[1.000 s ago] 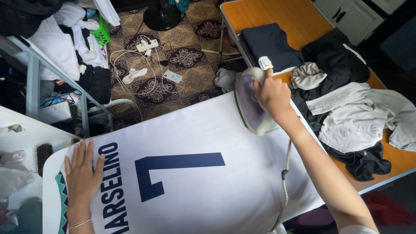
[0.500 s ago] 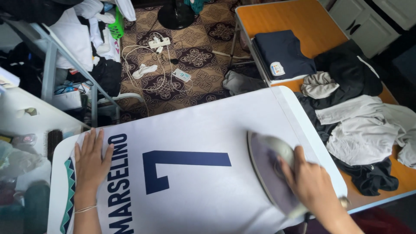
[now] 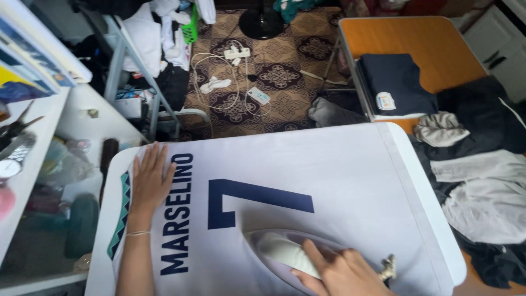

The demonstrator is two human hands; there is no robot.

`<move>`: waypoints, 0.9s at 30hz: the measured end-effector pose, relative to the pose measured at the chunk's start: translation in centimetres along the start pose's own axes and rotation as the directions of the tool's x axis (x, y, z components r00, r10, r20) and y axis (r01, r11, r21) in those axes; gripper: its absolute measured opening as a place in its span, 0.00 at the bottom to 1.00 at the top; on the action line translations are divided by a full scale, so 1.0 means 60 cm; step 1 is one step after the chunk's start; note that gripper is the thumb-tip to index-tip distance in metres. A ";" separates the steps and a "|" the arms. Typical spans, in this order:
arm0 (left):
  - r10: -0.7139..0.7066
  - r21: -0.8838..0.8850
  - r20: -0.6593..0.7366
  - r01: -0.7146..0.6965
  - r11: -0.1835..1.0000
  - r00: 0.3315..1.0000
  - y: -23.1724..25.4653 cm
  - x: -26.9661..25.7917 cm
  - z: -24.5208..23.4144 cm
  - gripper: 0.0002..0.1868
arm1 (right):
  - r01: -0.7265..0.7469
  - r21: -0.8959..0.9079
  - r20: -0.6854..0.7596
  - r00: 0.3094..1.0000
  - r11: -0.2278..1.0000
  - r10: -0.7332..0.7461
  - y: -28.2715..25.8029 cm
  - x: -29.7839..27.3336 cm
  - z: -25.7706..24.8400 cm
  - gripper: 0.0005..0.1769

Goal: Ironing a white jersey on a small table

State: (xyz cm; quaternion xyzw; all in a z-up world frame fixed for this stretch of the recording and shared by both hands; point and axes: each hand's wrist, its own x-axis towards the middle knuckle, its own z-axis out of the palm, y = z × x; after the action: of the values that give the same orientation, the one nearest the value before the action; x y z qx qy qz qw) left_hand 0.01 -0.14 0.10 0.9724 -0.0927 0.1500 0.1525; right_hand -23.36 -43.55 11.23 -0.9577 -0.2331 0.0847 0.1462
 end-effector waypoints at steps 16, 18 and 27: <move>0.014 -0.176 -0.072 -0.027 0.984 0.997 -0.011 -0.001 -0.016 0.27 | 0.126 0.012 -0.016 0.992 0.992 -0.126 -0.178 0.246 -0.076 0.34; 0.017 -0.175 -0.078 -0.030 0.984 0.997 -0.009 -0.001 -0.021 0.27 | 0.127 0.016 -0.010 0.992 0.992 -0.127 -0.180 0.248 -0.073 0.35; 0.030 -0.141 -0.096 -0.043 0.989 0.995 -0.003 -0.003 -0.023 0.26 | 0.192 -0.301 -0.352 0.888 0.934 -0.296 -0.130 0.120 -0.072 0.37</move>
State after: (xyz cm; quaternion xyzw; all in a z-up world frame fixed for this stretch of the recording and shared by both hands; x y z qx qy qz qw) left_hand -0.49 0.52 1.24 0.9490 -0.1137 0.1913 0.2233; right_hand -19.33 -34.57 17.10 -0.9285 -0.3275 -0.1588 0.0739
